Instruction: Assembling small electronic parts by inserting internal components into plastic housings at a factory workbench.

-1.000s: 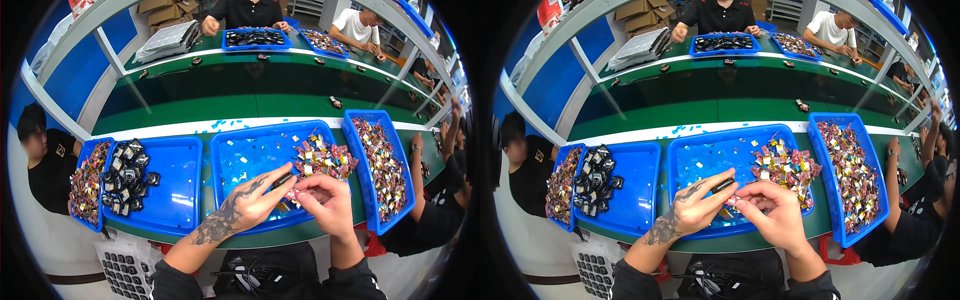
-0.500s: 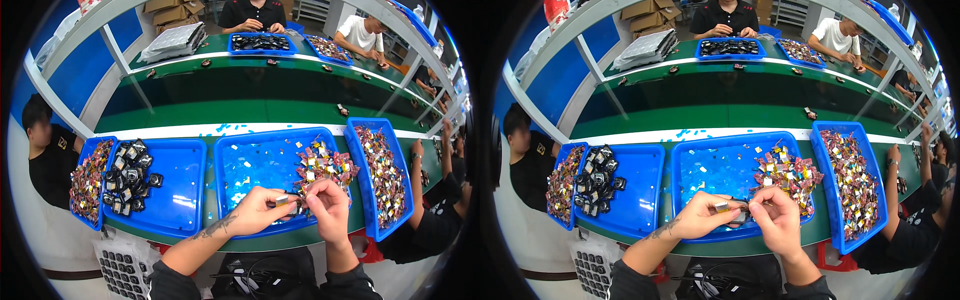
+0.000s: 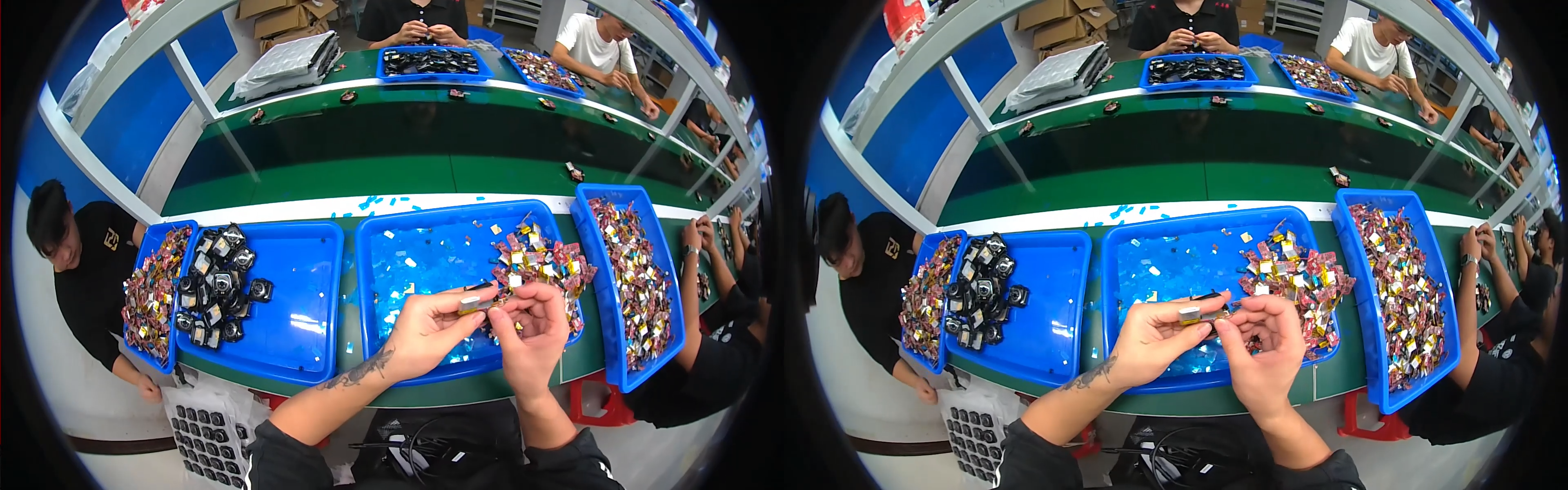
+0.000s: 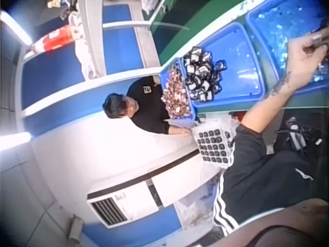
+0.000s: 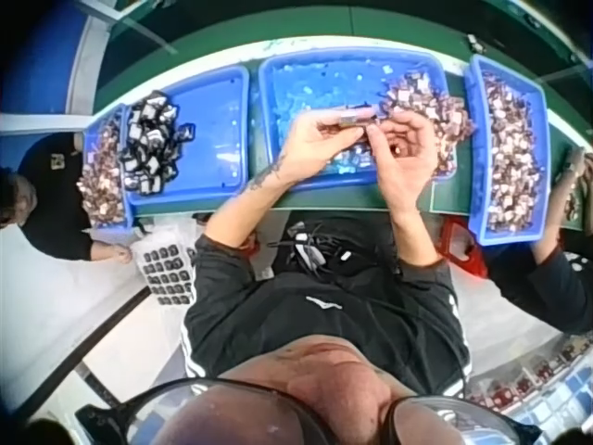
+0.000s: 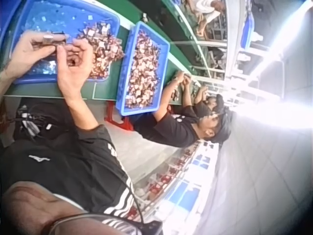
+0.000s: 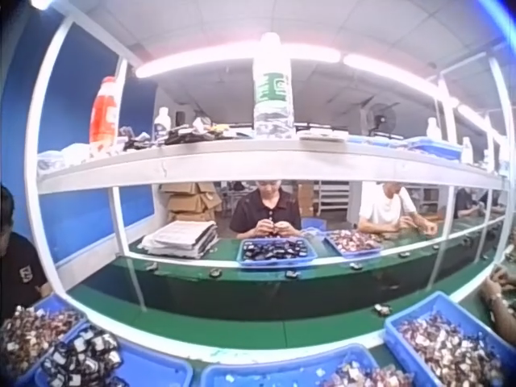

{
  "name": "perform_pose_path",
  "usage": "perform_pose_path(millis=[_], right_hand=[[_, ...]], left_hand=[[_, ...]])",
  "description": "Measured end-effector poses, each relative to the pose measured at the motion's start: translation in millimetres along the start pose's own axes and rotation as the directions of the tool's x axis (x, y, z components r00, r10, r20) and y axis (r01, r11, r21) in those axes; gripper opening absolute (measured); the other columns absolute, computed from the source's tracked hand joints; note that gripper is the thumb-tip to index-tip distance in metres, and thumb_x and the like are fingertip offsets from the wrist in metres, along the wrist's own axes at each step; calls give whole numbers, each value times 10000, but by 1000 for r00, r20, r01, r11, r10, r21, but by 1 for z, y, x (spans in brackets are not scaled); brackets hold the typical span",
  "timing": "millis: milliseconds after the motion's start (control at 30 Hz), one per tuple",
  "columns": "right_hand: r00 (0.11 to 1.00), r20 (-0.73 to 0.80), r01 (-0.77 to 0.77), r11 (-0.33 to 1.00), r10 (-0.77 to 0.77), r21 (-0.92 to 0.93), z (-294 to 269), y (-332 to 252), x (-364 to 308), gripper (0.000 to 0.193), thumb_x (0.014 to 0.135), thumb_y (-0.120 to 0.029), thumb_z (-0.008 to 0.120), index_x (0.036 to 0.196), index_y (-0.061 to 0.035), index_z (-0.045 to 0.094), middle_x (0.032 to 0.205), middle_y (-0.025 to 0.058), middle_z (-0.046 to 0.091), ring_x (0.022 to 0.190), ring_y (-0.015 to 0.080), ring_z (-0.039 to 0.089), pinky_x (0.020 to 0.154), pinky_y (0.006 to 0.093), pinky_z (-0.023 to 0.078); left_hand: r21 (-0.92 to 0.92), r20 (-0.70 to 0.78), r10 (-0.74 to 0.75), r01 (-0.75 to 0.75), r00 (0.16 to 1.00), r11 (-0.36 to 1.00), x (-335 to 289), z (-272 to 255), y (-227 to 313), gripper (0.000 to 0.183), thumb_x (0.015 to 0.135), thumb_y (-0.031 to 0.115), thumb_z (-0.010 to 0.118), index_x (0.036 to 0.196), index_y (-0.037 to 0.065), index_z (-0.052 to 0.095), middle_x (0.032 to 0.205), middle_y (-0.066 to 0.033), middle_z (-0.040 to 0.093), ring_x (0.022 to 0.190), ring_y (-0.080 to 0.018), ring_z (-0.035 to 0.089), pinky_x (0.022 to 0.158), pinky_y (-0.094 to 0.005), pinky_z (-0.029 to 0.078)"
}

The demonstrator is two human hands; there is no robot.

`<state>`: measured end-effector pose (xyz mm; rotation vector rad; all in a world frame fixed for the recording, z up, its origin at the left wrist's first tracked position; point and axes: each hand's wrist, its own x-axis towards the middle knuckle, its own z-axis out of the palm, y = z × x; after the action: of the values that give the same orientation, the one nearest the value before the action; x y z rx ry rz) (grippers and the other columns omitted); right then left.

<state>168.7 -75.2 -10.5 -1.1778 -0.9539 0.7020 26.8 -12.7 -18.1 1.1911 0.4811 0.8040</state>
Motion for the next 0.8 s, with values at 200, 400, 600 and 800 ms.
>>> perform_pose_path(millis=[200,400,600,800], right_hand=[[994,85,83,967,-64,-240,-4,0,1,374,788,63,707,1093,-8,503,818,24,612,714,44,551,618,168,418],[988,143,-14,970,50,-242,-14,2,8,451,769,63,717,1153,-15,494,823,40,597,682,52,522,595,176,402],[994,112,39,945,-2,-326,2,3,10,485,767,76,708,1204,-2,512,916,70,574,782,106,576,687,209,509],[986,144,-69,990,86,-120,0,0,8,466,807,93,657,1231,-4,491,1034,69,555,922,109,571,753,234,545]], left_hand=[[-36,-34,45,-46,998,998,-1,3,-1,428,900,-78,552,1323,-44,506,1290,-170,571,1157,-193,566,997,-317,467],[-42,-39,58,-59,998,997,0,4,-3,452,889,-90,553,1334,-41,493,1291,-168,569,1166,-197,563,1001,-317,460],[-23,-86,55,-57,995,998,5,3,-4,452,899,-86,529,1341,-25,456,1247,-143,580,1167,-200,562,971,-300,480],[307,-139,176,-126,975,943,-4,15,-4,444,936,-57,463,1360,29,362,1316,-145,500,1199,-201,537,944,-307,495]])
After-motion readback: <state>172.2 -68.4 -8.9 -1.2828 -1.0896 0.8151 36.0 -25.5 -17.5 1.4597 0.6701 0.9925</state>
